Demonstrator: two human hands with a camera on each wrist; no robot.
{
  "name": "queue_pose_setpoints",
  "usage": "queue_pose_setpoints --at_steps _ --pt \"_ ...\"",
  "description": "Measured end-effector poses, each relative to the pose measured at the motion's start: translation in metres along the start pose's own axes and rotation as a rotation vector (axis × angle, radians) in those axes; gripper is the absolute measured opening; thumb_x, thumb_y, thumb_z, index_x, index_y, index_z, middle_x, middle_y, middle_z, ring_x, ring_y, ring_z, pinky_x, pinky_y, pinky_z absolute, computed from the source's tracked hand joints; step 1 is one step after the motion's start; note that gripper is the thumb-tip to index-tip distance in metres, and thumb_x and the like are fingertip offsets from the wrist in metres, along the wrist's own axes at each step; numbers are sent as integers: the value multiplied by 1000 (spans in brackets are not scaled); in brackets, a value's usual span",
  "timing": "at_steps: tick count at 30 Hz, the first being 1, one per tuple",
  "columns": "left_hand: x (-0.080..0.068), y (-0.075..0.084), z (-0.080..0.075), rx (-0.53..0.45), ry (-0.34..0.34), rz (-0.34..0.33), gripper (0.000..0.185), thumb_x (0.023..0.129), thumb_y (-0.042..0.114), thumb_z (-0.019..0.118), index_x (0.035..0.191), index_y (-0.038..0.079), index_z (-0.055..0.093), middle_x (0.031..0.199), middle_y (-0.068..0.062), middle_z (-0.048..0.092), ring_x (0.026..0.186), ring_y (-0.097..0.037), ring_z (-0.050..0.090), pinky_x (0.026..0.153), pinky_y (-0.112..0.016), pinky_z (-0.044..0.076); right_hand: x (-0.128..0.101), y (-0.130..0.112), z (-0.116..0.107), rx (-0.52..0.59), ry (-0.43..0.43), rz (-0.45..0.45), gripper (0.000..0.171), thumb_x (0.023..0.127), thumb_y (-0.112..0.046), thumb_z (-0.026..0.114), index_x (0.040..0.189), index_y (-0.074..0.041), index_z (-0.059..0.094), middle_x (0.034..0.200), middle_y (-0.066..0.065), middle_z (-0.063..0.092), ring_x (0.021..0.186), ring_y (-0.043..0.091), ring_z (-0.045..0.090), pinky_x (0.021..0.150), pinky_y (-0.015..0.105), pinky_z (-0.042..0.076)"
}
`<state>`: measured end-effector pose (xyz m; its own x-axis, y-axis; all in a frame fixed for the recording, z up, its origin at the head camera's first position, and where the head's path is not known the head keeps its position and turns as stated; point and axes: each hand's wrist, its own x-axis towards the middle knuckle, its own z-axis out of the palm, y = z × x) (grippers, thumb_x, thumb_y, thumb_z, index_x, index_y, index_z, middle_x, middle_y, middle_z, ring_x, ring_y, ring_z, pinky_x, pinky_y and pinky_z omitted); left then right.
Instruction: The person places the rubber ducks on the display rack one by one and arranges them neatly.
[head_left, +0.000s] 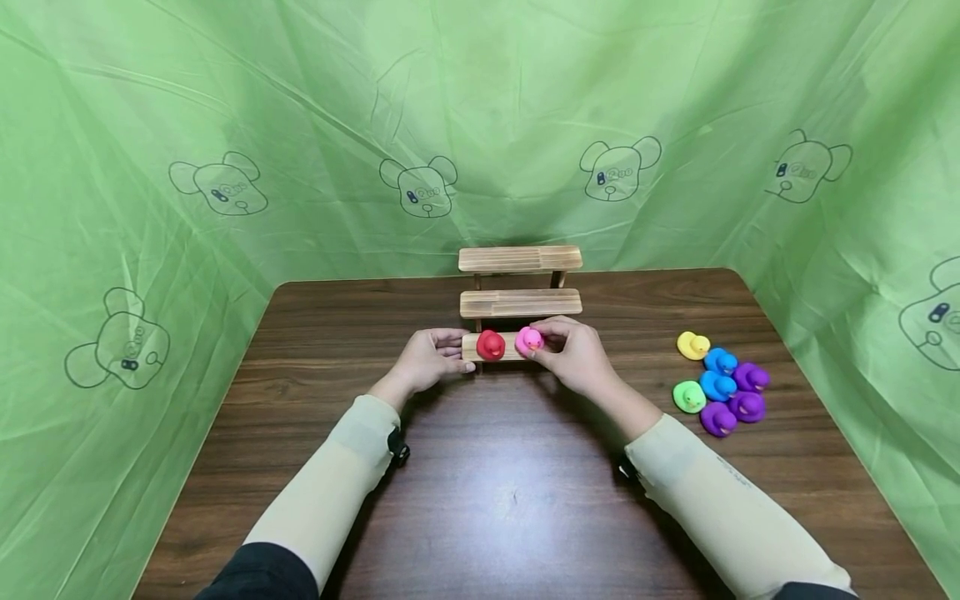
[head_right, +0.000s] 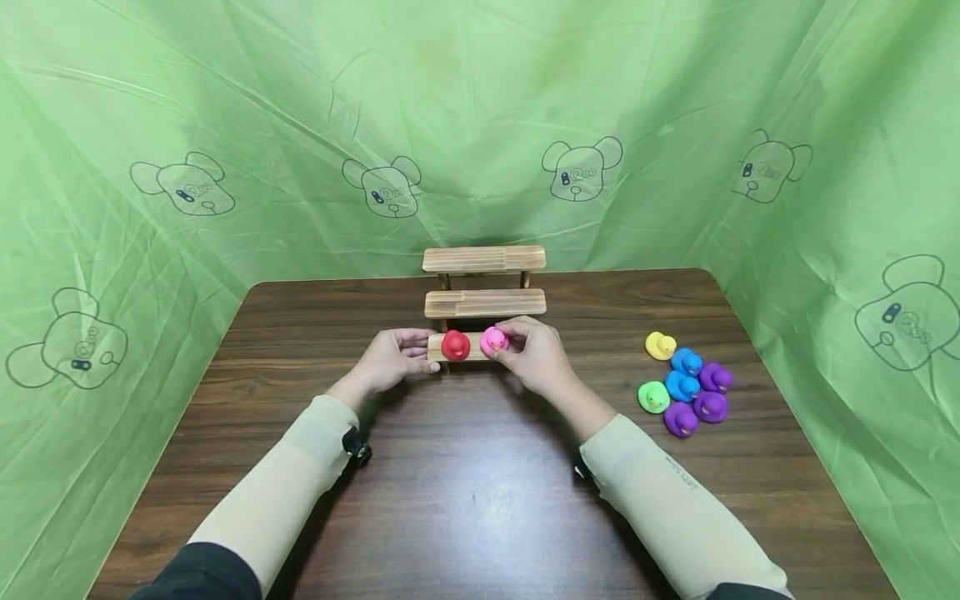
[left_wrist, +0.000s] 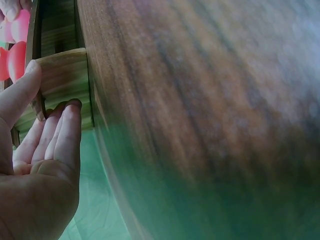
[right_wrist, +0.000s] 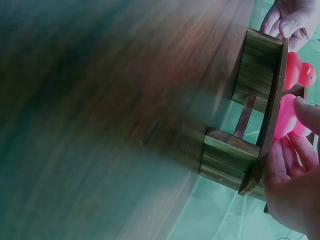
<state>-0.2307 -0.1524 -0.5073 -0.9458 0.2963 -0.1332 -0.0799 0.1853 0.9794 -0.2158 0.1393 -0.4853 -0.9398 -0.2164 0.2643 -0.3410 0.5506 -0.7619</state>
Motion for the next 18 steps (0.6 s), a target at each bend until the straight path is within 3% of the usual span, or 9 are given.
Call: queue_pose_setpoints --at_steps 18 --pt "0 0 0 6 6 4 60 80 -13 85 136 -9 63 130 -24 69 120 -35 68 94 -29 59 0 1 4 -4 12 -17 38 79 -14 94 114 -8 81 117 0 75 112 20 69 97 38 56"
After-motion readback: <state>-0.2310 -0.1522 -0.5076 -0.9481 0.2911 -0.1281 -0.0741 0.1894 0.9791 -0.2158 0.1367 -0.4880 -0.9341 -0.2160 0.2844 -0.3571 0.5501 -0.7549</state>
